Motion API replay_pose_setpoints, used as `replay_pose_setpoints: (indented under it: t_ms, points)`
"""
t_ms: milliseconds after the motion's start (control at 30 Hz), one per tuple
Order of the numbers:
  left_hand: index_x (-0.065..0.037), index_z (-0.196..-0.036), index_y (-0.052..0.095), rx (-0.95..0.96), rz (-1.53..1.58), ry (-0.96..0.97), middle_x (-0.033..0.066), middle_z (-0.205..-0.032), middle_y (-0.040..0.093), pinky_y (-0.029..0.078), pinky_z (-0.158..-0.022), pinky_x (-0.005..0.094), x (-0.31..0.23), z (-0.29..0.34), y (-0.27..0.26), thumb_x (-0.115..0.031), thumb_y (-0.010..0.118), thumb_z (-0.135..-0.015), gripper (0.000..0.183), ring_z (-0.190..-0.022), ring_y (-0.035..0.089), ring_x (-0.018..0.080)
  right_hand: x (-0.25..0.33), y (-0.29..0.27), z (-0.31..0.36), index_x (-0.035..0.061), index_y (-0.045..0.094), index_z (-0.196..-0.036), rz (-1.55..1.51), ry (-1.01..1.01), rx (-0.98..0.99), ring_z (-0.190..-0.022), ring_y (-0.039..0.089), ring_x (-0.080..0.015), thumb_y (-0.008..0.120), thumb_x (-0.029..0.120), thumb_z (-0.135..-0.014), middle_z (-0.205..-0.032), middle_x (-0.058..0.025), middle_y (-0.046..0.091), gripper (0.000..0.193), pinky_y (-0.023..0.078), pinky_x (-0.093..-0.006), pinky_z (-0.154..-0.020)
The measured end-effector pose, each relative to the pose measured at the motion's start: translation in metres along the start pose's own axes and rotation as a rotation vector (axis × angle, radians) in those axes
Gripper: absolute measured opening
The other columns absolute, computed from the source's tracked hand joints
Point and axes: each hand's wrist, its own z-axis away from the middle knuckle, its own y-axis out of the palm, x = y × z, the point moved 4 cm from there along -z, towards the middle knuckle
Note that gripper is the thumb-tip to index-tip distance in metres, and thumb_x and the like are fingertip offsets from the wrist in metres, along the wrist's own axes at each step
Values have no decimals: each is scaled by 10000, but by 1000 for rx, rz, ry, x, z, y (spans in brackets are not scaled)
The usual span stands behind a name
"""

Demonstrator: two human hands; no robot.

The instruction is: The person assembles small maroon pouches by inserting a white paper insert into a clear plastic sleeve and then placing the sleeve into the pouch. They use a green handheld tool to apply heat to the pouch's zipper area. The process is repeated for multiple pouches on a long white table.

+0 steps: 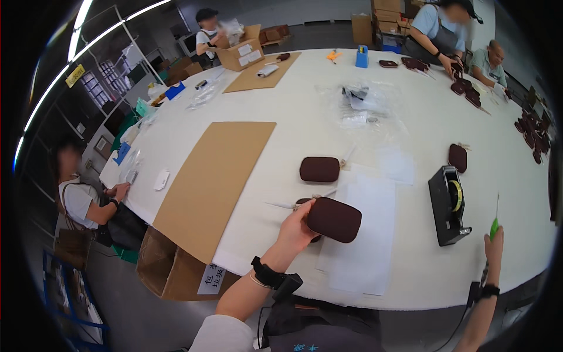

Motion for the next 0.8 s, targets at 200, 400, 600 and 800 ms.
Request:
replay_pose_setpoints:
  t_ms: [200,400,600,800]
  points:
    - [-77,-1220,488,-56,-144,-40,21,-1087,590,481,-806,352,20,15,13,-132,535,-927,302,-1000,567,136,63,-3,10,-37,440,-1250,-107,-20,-169,-1199,403,-392,613,64,-807,-1227,-256,463,487,379,-466,-961]
    - [-40,-1225,472,-49,-264,-61,37,-1098,560,488,-813,346,25,2,24,-95,582,-899,349,-1010,554,125,216,-81,87,-14,557,-983,-372,-202,-152,-980,527,-318,593,-58,-766,-1060,-145,524,224,418,-356,-860]
    - [-46,-1178,505,-125,-357,22,19,-1041,542,490,-770,308,24,11,17,-53,620,-868,330,-948,557,123,377,7,54,27,599,-928,-523,-594,172,-899,533,-299,667,29,-726,-971,-133,541,213,435,-386,-748]
    - [-54,-1136,529,-184,-252,75,21,-1017,555,502,-761,313,11,32,-1,-46,612,-869,280,-923,575,131,410,65,52,54,608,-886,-391,-667,332,-829,556,-280,675,92,-756,-928,-107,553,151,454,-380,-700]
